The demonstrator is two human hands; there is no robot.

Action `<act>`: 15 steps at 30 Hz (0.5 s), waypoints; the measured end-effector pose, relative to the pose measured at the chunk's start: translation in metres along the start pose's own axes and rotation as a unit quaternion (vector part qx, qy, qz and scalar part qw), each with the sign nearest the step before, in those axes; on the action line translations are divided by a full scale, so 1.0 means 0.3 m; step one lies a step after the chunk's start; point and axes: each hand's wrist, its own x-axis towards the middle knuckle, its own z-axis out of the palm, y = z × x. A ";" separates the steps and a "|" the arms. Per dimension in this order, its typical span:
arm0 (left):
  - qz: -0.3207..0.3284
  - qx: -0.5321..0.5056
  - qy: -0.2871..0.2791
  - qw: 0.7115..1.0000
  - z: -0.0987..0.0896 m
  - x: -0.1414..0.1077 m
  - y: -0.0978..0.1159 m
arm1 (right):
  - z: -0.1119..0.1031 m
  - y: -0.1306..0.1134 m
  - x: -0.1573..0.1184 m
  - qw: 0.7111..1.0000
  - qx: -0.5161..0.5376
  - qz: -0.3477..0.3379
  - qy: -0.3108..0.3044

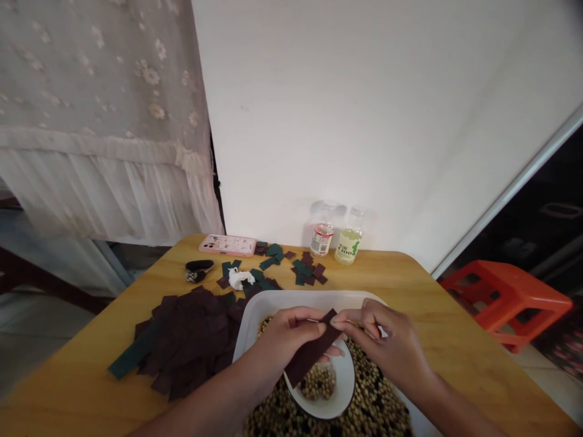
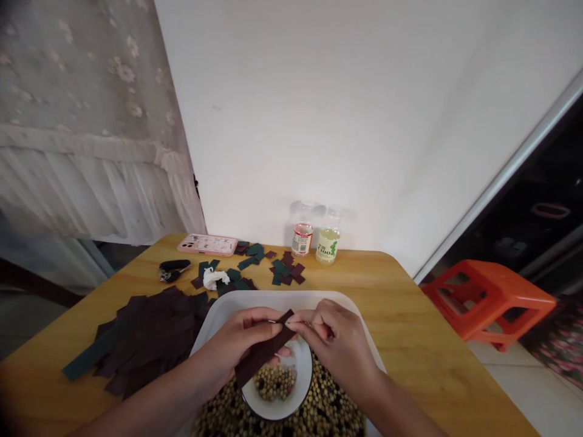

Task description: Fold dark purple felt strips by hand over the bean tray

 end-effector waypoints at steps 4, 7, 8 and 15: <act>-0.008 0.000 0.000 1.000 0.000 0.001 0.004 | -0.001 0.000 -0.003 1.000 0.003 0.005 -0.004; -0.006 -0.006 -0.002 1.000 -0.002 0.002 0.002 | -0.002 -0.001 -0.002 1.000 -0.004 0.001 -0.009; -0.003 -0.008 0.001 1.000 -0.002 0.003 0.001 | -0.001 -0.001 -0.001 1.000 -0.010 0.000 -0.007; -0.003 -0.007 0.010 1.000 0.001 0.007 -0.003 | -0.001 -0.002 0.000 1.000 -0.001 0.002 -0.007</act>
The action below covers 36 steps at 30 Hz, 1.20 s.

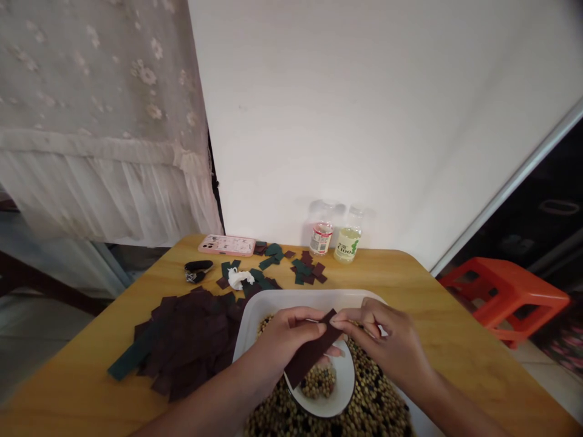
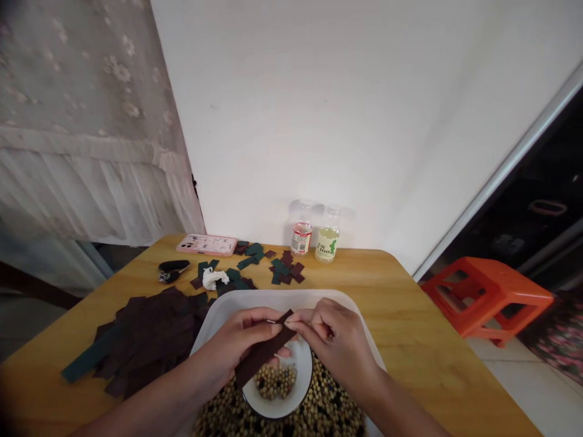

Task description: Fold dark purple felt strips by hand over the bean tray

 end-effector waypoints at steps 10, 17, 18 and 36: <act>0.014 0.025 -0.013 1.000 -0.003 -0.009 0.001 | -0.006 -0.006 0.001 0.999 0.010 0.032 -0.001; 0.005 0.034 -0.020 0.999 0.000 -0.009 0.006 | -0.005 -0.005 0.004 0.999 0.020 0.031 0.004; 0.011 0.034 -0.011 0.999 0.000 -0.010 0.006 | -0.005 -0.002 0.004 0.999 0.018 0.034 0.006; 0.009 0.035 0.006 0.999 0.006 -0.014 0.008 | -0.004 -0.006 0.005 0.999 0.025 0.037 -0.001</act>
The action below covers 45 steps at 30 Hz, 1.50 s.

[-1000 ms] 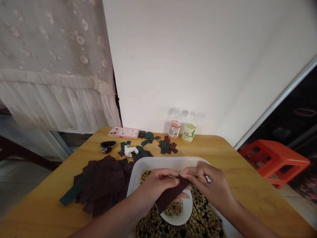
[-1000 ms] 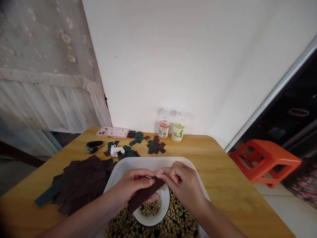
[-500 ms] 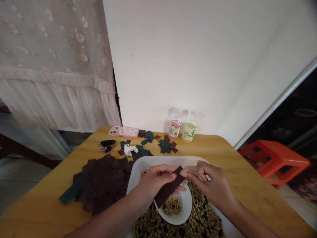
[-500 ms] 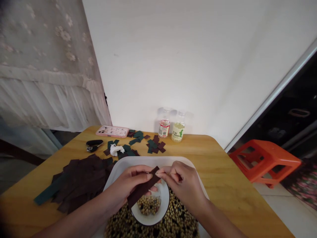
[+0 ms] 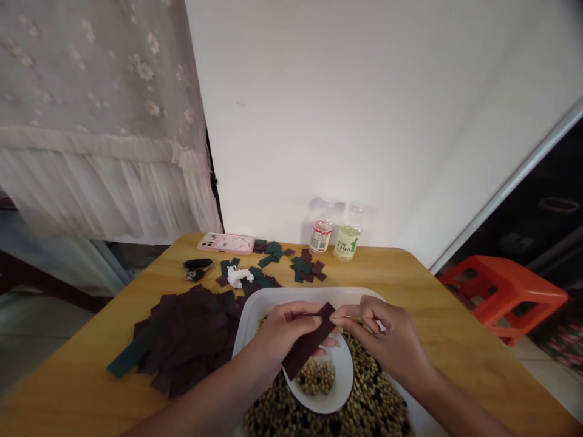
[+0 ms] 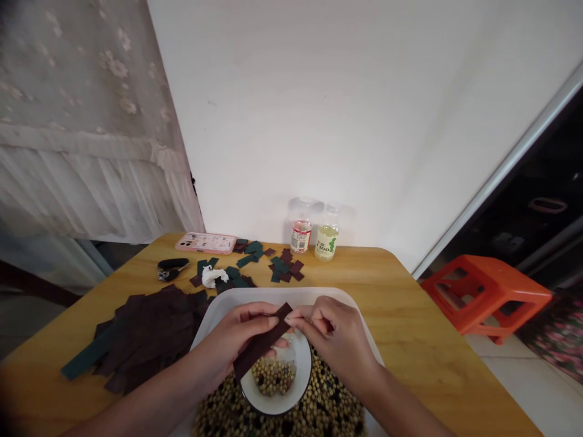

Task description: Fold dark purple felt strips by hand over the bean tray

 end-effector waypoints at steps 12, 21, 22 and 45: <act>-0.019 -0.001 -0.026 0.999 -0.006 0.004 -0.002 | 0.001 0.001 0.001 1.000 -0.006 0.004 0.001; -0.008 -0.004 -0.014 1.000 -0.001 0.002 0.000 | 0.002 0.003 0.002 1.000 -0.004 -0.006 0.001; -0.001 -0.009 -0.001 1.000 -0.001 0.002 0.000 | 0.002 0.003 0.001 1.000 -0.006 -0.007 0.000; -0.011 -0.025 -0.026 0.999 -0.009 0.007 -0.006 | 0.001 0.002 0.003 1.000 -0.021 -0.008 -0.004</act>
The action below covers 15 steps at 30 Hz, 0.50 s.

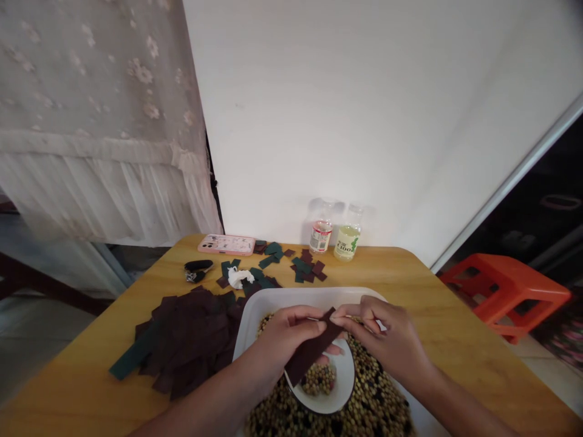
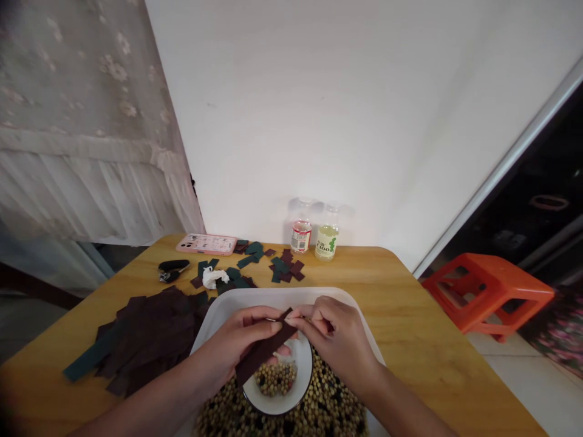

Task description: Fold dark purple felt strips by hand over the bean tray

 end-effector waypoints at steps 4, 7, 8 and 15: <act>0.001 0.004 0.003 1.000 0.002 -0.003 0.001 | 0.000 -0.003 -0.001 1.000 0.004 -0.002 0.001; -0.004 0.001 -0.003 1.000 0.004 -0.005 0.002 | 0.000 -0.006 -0.002 1.000 0.001 -0.001 0.003; 0.004 -0.001 0.004 1.000 0.005 -0.005 0.003 | 0.000 -0.006 -0.002 1.000 0.001 -0.001 0.001; -0.014 0.017 -0.003 1.000 0.005 -0.004 0.005 | 0.000 0.001 0.000 1.000 0.001 -0.001 0.002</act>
